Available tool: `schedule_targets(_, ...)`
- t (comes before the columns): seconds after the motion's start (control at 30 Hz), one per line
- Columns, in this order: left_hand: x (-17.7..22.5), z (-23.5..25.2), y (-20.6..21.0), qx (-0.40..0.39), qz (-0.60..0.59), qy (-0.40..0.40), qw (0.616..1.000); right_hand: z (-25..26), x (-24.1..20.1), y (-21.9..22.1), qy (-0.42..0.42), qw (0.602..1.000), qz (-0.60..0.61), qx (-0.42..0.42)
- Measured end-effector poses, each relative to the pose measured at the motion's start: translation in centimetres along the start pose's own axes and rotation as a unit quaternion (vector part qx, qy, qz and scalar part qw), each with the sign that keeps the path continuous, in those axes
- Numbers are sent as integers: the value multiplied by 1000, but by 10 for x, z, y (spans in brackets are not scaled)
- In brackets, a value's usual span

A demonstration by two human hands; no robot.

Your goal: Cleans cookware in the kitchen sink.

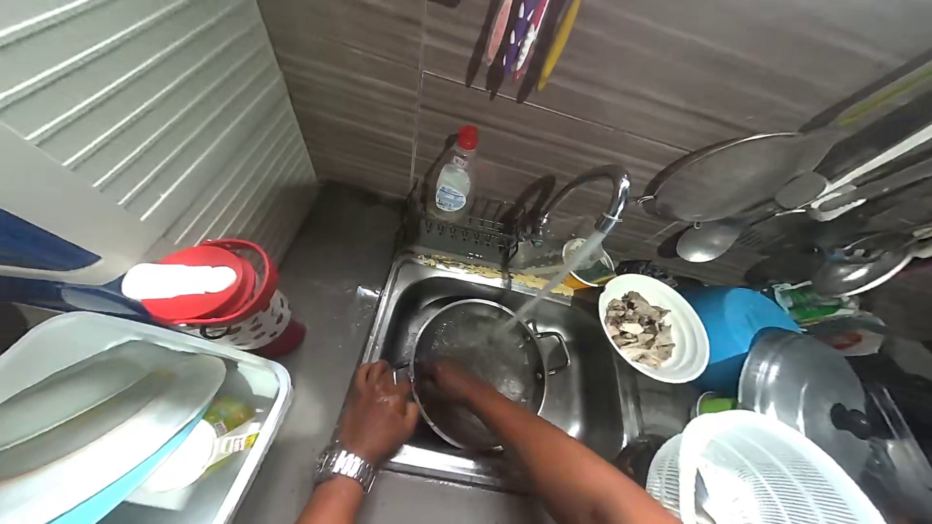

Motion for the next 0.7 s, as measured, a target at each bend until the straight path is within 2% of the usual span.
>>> schedule_targets(0.07,-1,0,-1,-4,1,-8,1000,7,3,3,6,1000,8,17)
schedule_targets(0.13,0,0,-1,-21,2,-9,1000,-20,11,12,-8,1000,5,-22)
schedule_targets(0.23,2,2,-3,-29,-1,-8,1000,-63,31,3,11,996,-38,-83)
schedule_targets(0.33,1,3,-3,-25,2,-6,1000,-48,42,-13,64,995,-67,-43)
schedule_targets(0.43,1,3,-4,-33,-2,-19,999,-23,40,-4,83,994,-76,3)
schedule_targets(0.53,1,2,-5,-18,-7,-15,1000,-56,33,3,68,992,-85,-63)
schedule_targets(0.6,1,1,-3,-18,-6,-8,1000,-74,45,0,85,987,-106,-90)
schedule_targets(0.7,0,1,-4,-29,-9,-7,1000,-72,68,-36,186,972,-144,-16)
Point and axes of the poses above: each hand's wrist, its own z-axis towards the middle knuckle, its own y-axis out of the palm, x = y × z, the point moved 2 cm from there along z, towards the middle knuckle, and after that the axes turned 10 degrees about x, right-handed, at the moved point
